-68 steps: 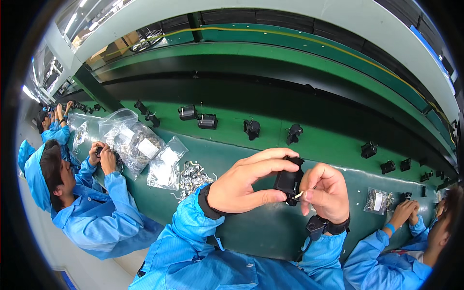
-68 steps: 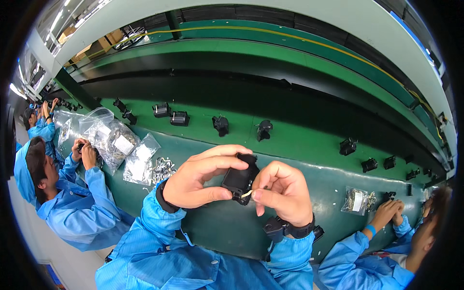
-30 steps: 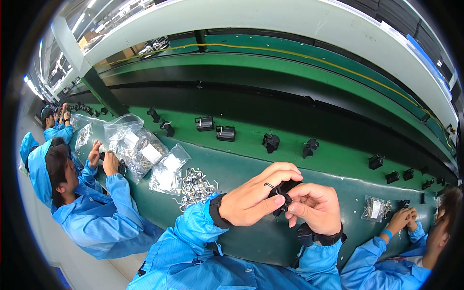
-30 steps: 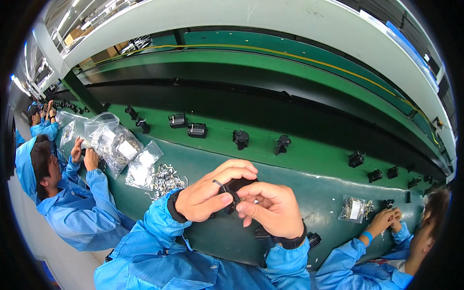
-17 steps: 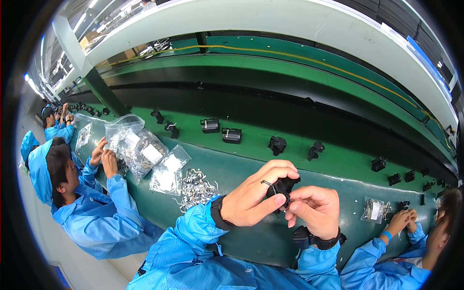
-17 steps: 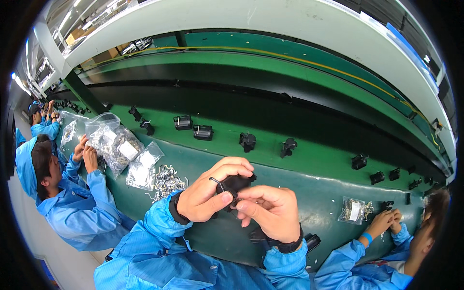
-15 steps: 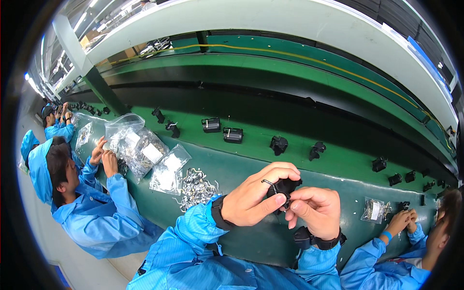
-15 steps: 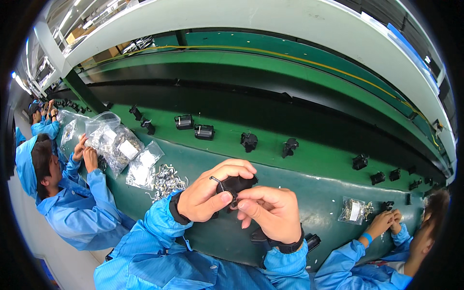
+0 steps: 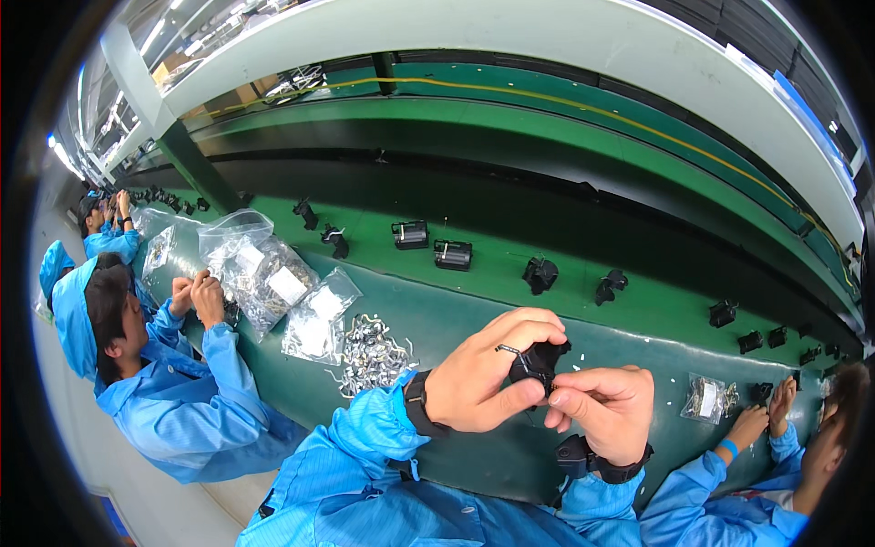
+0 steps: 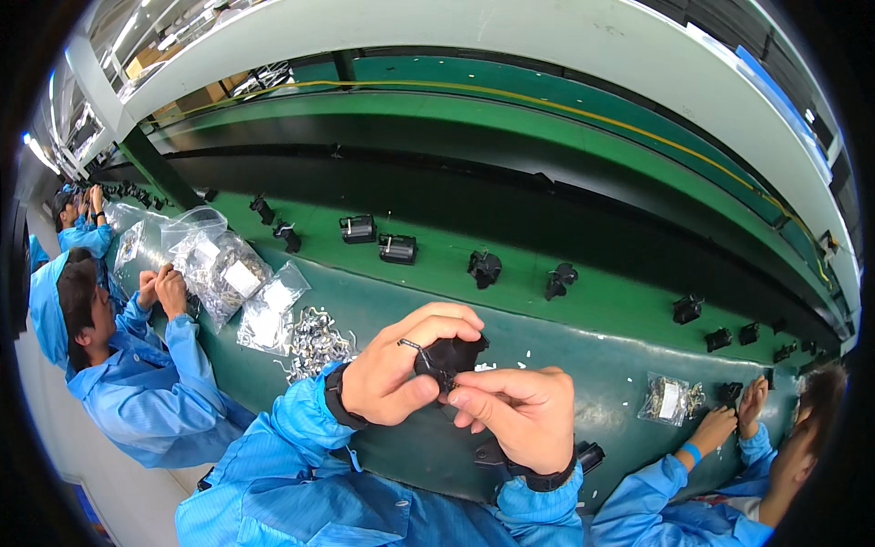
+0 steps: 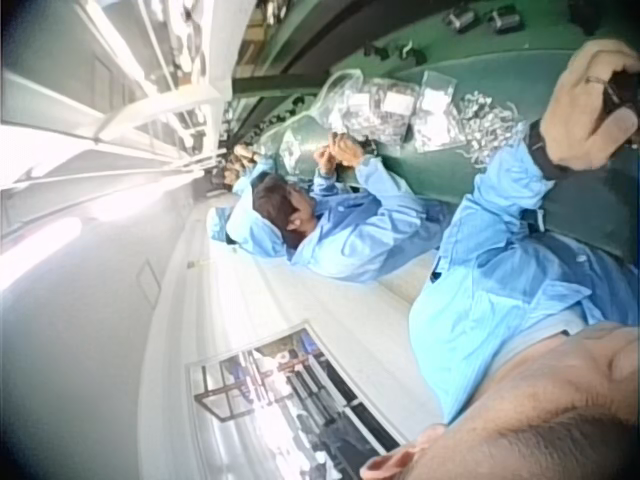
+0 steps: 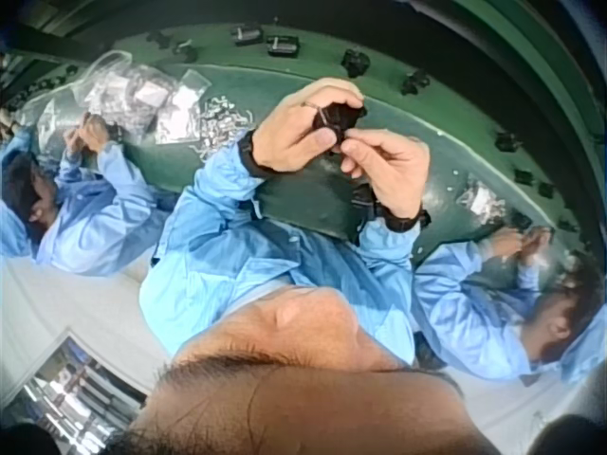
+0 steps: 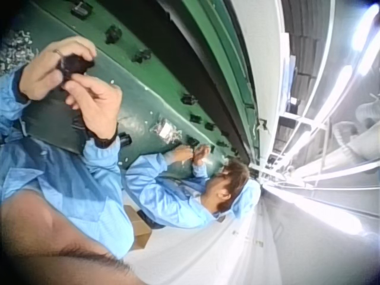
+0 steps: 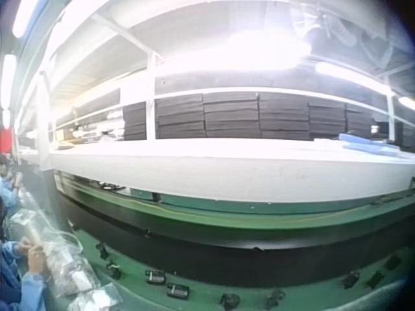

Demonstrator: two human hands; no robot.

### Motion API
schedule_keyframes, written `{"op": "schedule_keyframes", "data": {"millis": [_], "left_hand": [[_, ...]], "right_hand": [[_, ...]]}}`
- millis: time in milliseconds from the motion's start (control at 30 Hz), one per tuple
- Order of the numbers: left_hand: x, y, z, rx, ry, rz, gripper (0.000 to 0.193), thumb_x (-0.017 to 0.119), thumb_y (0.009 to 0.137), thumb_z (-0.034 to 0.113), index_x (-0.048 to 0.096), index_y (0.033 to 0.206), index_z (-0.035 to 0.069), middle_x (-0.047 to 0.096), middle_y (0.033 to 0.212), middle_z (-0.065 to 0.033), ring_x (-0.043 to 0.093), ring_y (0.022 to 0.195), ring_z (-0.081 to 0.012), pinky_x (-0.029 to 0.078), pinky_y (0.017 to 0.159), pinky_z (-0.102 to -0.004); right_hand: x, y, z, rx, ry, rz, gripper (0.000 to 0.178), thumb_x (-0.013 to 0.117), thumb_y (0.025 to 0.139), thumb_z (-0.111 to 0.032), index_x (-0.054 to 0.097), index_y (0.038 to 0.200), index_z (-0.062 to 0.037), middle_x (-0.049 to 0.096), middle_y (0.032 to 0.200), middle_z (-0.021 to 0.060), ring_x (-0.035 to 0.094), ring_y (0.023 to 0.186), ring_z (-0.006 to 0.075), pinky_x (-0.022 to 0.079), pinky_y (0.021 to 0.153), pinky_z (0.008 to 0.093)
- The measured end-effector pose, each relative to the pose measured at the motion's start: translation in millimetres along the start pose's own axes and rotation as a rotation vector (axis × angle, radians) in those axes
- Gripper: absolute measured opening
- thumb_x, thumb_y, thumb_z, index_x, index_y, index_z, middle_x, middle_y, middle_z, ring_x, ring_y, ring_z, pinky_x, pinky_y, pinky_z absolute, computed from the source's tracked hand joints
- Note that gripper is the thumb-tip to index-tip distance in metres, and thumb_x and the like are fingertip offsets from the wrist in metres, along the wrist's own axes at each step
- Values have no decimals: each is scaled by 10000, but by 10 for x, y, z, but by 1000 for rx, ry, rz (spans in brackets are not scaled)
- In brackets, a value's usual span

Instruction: Assembling small black plastic and metal components on an industrial assembly line.

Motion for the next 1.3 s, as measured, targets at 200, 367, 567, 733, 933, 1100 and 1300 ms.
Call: {"op": "schedule_keyframes", "data": {"millis": [200, 367, 567, 733, 933, 1100, 1300], "left_hand": [[13, -9, 0, -21, 44, 0, 518, 533, 1037, 425, 554, 1287, -28, 562, 1317, -247, 600, 1183, -371, 473, 1034, -434], [-29, -23, -13, -27, -8, 41, 474, 549, 1030, 397, 562, 1246, -24, 564, 1304, -245, 603, 1157, -365, 473, 1021, -432], [-69, -36, 49, -78, 27, 65, 444, 548, 1036, 380, 567, 1227, -21, 567, 1289, -238, 608, 1120, -355, 475, 1007, -428], [12, -39, 60, -56, -164, -251, 408, 582, 1031, 373, 584, 1160, -15, 569, 1280, -236, 609, 1102, -357, 480, 993, -431], [-74, -12, 83, 83, 76, -33, 679, 644, 940, 665, 591, 1134, 16, 569, 1290, -224, 599, 1112, -358, 488, 973, -457], [-149, -17, 47, 124, 242, 123, 906, 629, 700, 858, 582, 1094, 43, 554, 1283, -195, 572, 1052, -339, 496, 907, -436], [-182, -29, 77, 92, 287, 107, 898, 644, 689, 837, 570, 1071, 28, 544, 1246, -180, 556, 1014, -347, 491, 880, -438]], "right_hand": [[-4, 55, 39, 4, 115, 10, 123, 811, 861, 36, 782, 979, 59, 778, 877, 159, 750, 727, 175, 589, 586, 254], [76, 22, 2, -114, 84, 49, 106, 824, 838, 53, 777, 933, 47, 776, 870, 140, 741, 728, 164, 579, 582, 248], [169, -75, -226, -427, -412, 177, 118, 841, 816, 30, 776, 913, 35, 778, 860, 118, 730, 737, 146, 571, 616, 264], [82, 77, -50, -168, -49, -268, 105, 842, 827, 13, 770, 901, 36, 776, 849, 118, 734, 750, 148, 571, 636, 269], [159, -43, -155, -166, -44, -99, 93, 778, 882, 60, 736, 963, 79, 758, 889, 153, 723, 725, 140, 570, 595, 243], [165, -32, -136, -123, 5, 7, 71, 764, 898, 62, 733, 956, 89, 754, 894, 164, 723, 733, 145, 574, 582, 234], [250, -51, -301, -525, -529, -4, 149, 826, 810, 39, 767, 946, 50, 751, 878, 174, 737, 713, 199, 574, 599, 297]]}}
Point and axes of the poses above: each hand's wrist, its own y-axis towards the middle knuckle, its own x-axis out of the palm, z = x × y, the point moved 6 cm from there along y, towards the middle knuckle
